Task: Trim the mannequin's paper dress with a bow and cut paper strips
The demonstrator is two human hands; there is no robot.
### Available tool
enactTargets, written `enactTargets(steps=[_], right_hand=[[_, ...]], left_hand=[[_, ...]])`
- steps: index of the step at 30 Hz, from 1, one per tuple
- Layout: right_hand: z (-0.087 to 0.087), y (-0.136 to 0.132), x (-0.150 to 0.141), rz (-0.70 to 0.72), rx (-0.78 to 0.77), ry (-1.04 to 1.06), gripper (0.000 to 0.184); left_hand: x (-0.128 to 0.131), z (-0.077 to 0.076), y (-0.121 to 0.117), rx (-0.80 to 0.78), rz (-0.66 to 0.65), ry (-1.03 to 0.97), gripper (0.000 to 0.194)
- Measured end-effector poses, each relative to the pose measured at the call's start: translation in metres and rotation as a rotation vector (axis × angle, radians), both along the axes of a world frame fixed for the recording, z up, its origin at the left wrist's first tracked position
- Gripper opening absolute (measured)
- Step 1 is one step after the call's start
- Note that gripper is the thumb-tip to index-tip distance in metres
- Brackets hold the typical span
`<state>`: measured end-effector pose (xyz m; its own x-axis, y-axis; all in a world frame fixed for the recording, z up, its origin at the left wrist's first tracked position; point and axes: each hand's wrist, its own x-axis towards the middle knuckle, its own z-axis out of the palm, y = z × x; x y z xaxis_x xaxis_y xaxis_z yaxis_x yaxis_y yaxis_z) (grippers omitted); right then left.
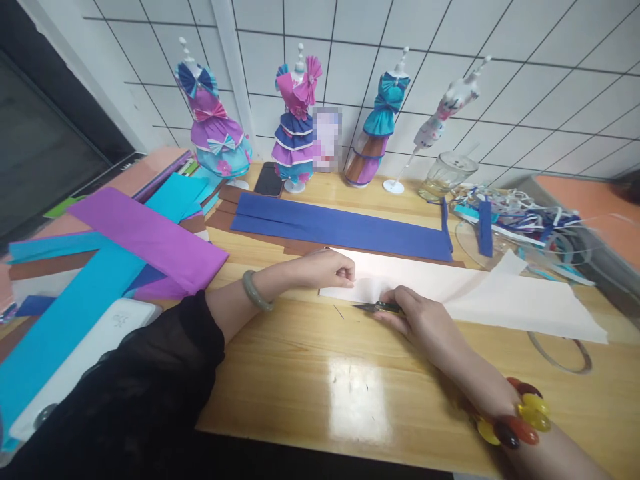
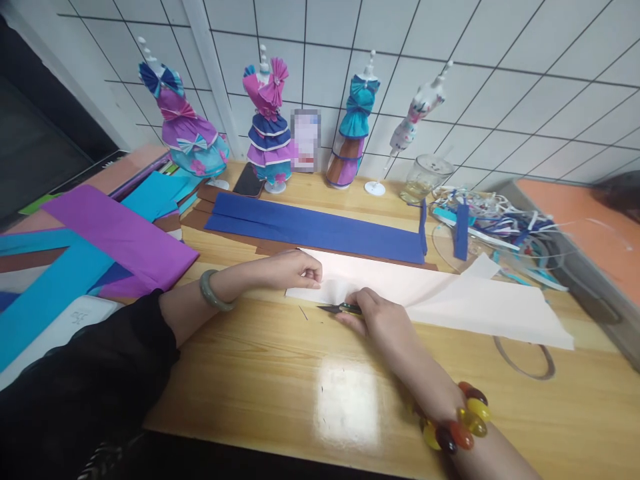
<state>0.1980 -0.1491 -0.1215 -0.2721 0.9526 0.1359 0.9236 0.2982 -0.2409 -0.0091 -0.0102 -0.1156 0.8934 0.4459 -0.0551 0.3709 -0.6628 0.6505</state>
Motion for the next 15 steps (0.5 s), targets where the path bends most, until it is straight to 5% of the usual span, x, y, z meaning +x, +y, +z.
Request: enactTargets(steps=[15], right_hand=[[-0.004, 0.011, -0.011, 0.033, 0.012, -0.033, 0.03]], left_hand=[[0.0, 0.003, -0.001, -0.007, -0.016, -0.018, 0.016]])
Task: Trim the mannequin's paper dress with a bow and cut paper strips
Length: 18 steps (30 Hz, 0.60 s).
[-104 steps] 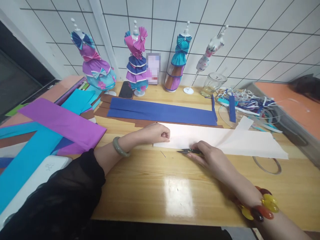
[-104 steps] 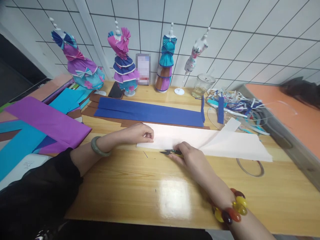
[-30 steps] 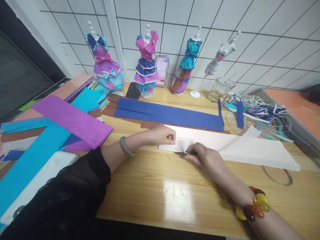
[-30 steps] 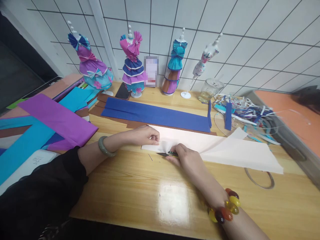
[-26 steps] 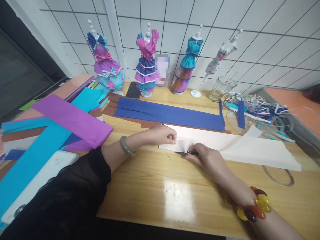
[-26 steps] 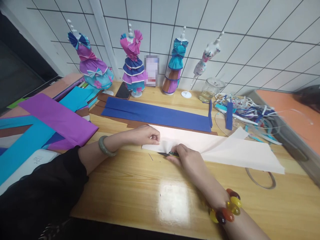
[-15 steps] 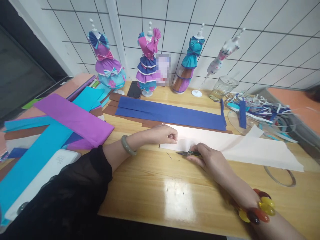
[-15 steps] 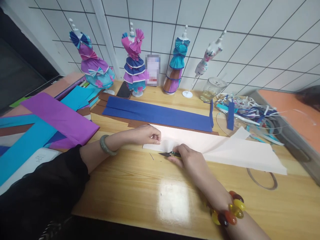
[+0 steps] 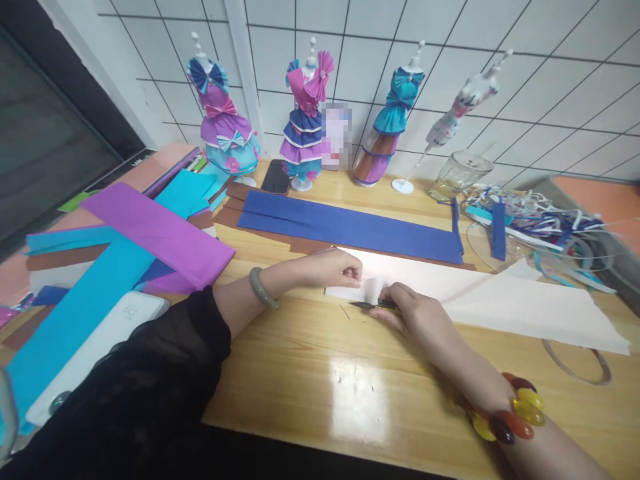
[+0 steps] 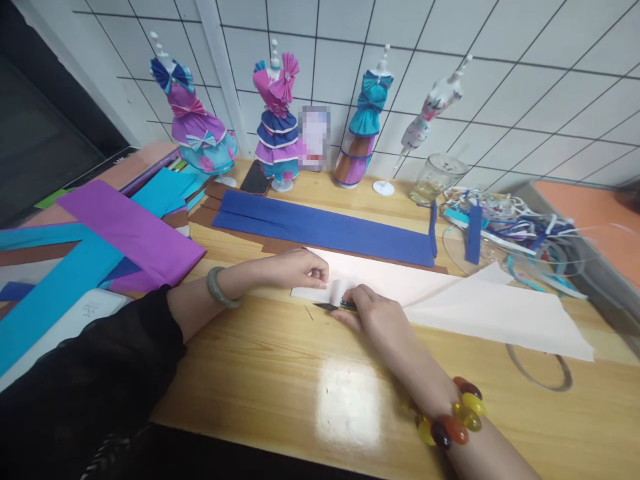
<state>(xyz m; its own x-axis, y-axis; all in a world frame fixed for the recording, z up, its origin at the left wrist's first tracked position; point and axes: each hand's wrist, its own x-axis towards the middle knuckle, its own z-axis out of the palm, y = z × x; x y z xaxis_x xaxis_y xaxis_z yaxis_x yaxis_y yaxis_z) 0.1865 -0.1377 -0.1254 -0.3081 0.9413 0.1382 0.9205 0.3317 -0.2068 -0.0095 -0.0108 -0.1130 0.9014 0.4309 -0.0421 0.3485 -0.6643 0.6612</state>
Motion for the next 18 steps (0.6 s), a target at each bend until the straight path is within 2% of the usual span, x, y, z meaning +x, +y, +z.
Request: enactTargets(steps=[7, 18], right_hand=[[-0.0006, -0.0053, 0.0083, -0.001, 0.011, 0.014, 0.029], [-0.0004, -0.0031, 0.0053, 0.002, 0.034, -0.01, 0.03]], left_hand=[[-0.0004, -0.0015, 0.0003, -0.011, -0.003, -0.012, 0.017], [-0.001, -0.0004, -0.0004, -0.014, 0.013, -0.011, 0.016]])
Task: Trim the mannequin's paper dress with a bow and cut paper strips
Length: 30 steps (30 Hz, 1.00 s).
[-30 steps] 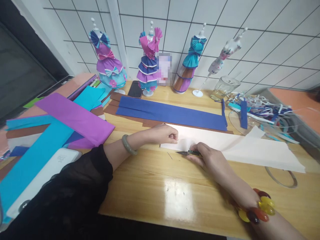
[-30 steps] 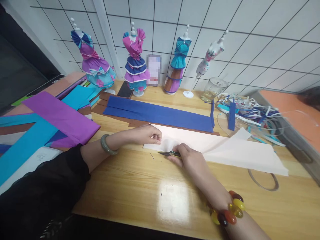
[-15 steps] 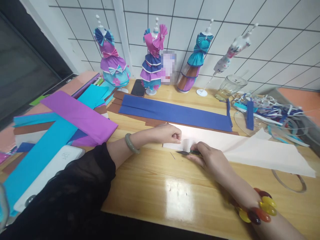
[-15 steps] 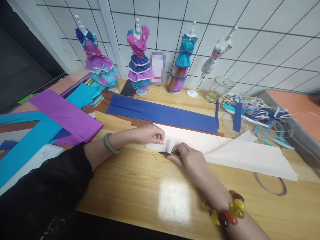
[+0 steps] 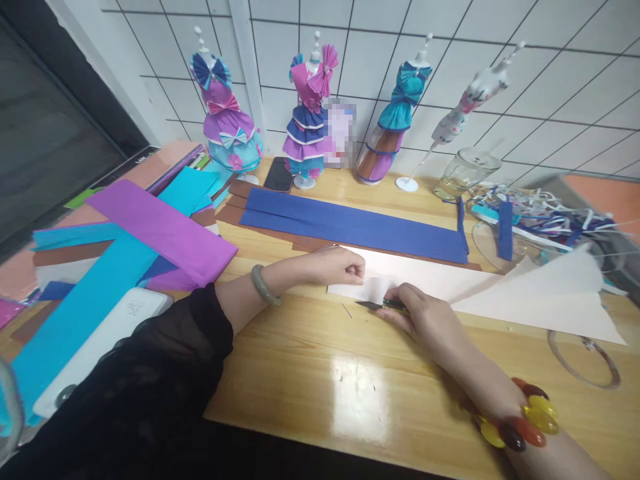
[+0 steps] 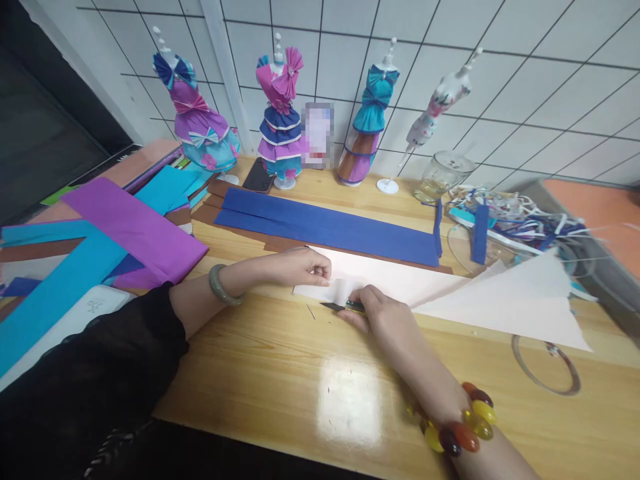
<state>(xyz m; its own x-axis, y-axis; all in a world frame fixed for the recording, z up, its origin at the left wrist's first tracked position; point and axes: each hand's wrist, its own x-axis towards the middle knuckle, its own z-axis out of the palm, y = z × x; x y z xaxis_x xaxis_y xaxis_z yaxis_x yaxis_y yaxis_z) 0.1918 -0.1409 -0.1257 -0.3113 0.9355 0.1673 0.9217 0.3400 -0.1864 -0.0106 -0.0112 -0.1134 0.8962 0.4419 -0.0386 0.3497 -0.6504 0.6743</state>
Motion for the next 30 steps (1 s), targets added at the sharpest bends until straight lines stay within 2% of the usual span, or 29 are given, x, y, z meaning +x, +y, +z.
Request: enactTargets(steps=[9, 21, 30], right_hand=[[-0.001, 0.0008, -0.0037, 0.011, 0.02, 0.005, 0.036], [0.0002, 0.0005, -0.0023, 0.0, 0.002, 0.009, 0.031], [0.0001, -0.0009, -0.0023, -0.002, 0.001, -0.004, 0.032]], left_hand=[[-0.0003, 0.0009, 0.0, -0.004, 0.003, 0.014, 0.016], [0.0008, -0.0054, 0.0024, 0.004, 0.0, 0.005, 0.017], [0.0003, -0.0036, 0.0019, -0.014, -0.006, -0.004, 0.017]])
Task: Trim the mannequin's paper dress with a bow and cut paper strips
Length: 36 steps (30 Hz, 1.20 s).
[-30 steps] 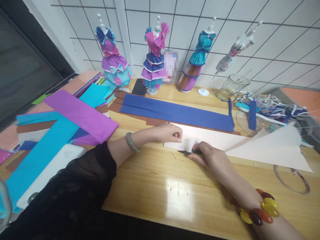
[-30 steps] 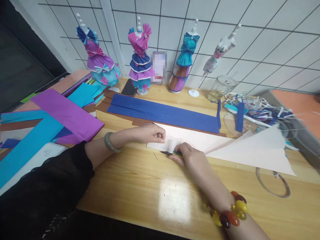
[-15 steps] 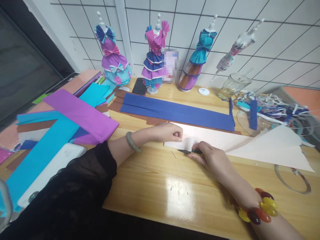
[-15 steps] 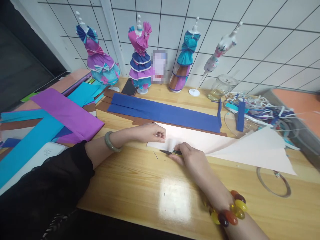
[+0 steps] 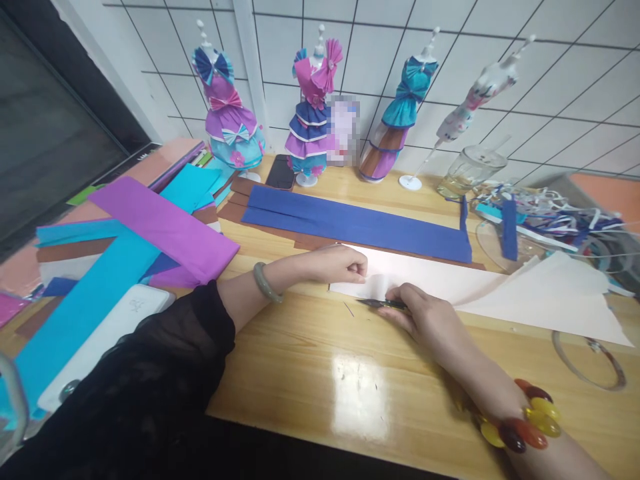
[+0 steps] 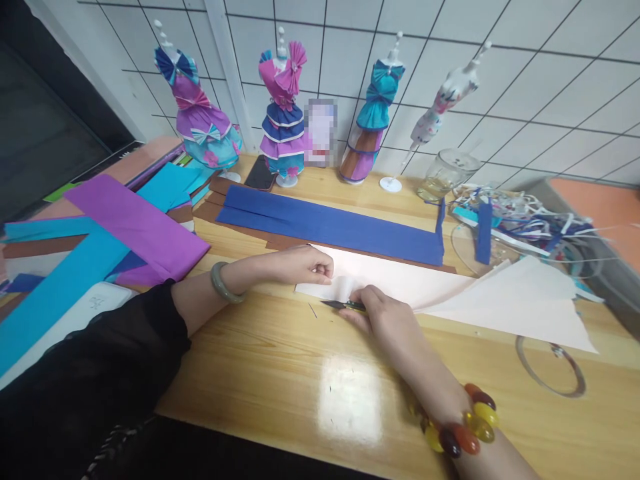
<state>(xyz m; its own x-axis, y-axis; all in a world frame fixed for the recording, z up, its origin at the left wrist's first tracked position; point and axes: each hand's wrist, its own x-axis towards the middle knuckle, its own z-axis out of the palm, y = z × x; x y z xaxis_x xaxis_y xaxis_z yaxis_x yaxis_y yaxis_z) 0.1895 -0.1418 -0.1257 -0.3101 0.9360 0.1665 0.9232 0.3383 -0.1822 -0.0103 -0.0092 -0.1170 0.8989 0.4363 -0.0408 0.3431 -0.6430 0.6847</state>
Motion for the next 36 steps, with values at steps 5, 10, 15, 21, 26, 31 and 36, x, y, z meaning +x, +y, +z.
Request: enactTargets(steps=[5, 10, 15, 21, 26, 31, 36], right_hand=[[0.001, 0.003, -0.006, 0.01, -0.015, -0.026, 0.034], [0.002, 0.007, -0.011, 0.02, -0.033, -0.036, 0.033], [0.0, 0.007, -0.011, 0.015, -0.014, -0.04, 0.034], [-0.001, 0.004, -0.01, 0.012, 0.0, -0.002, 0.032], [0.001, 0.003, -0.01, 0.02, 0.009, 0.011, 0.031], [0.003, 0.004, -0.013, 0.016, -0.008, -0.019, 0.033], [0.002, 0.009, -0.019, 0.017, -0.016, -0.023, 0.034]], left_hand=[[0.001, -0.001, 0.001, 0.005, -0.006, 0.011, 0.017], [0.001, 0.001, 0.0, -0.011, 0.004, 0.01, 0.016], [0.001, 0.005, -0.002, -0.026, 0.017, 0.016, 0.016], [0.001, 0.002, -0.001, -0.023, 0.011, 0.017, 0.016], [0.001, 0.001, -0.001, -0.028, 0.007, 0.01, 0.017], [0.001, 0.002, -0.001, -0.022, 0.007, 0.014, 0.016], [0.001, 0.003, -0.001, -0.047, 0.009, 0.02, 0.016]])
